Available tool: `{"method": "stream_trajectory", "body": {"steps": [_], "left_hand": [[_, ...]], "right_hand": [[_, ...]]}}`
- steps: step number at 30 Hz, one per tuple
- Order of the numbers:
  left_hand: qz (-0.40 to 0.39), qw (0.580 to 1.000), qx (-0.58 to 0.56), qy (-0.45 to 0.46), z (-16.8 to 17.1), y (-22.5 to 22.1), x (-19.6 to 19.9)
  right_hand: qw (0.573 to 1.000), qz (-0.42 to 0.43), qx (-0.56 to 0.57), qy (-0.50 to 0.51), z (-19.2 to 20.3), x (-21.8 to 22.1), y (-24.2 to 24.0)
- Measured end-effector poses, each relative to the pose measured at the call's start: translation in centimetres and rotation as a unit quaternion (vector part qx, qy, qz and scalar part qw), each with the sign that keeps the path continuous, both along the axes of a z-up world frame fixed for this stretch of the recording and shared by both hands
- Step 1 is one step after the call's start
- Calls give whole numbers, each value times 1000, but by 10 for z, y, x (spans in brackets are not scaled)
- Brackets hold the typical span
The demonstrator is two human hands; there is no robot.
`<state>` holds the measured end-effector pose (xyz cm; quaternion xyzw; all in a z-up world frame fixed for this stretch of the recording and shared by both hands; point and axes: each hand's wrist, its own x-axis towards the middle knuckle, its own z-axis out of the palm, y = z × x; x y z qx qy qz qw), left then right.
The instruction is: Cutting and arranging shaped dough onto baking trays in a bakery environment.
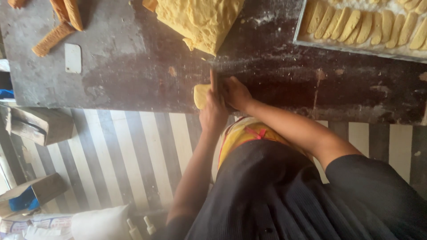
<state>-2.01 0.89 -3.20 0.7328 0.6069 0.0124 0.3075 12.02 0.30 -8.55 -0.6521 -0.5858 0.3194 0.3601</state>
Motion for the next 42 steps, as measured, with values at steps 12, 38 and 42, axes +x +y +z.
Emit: {"method": "stream_trajectory", "body": {"steps": [12,38,42], "left_hand": [[36,993,93,-58,14,-9,-7],[37,997,14,-69,12,41,15],[19,995,29,-95,23,19,-4]], "right_hand": [[835,-206,-239,451,-38,0,6],[992,-53,-84,78,-25,-3,7],[984,-92,-142,57,-30,-3,5]]}}
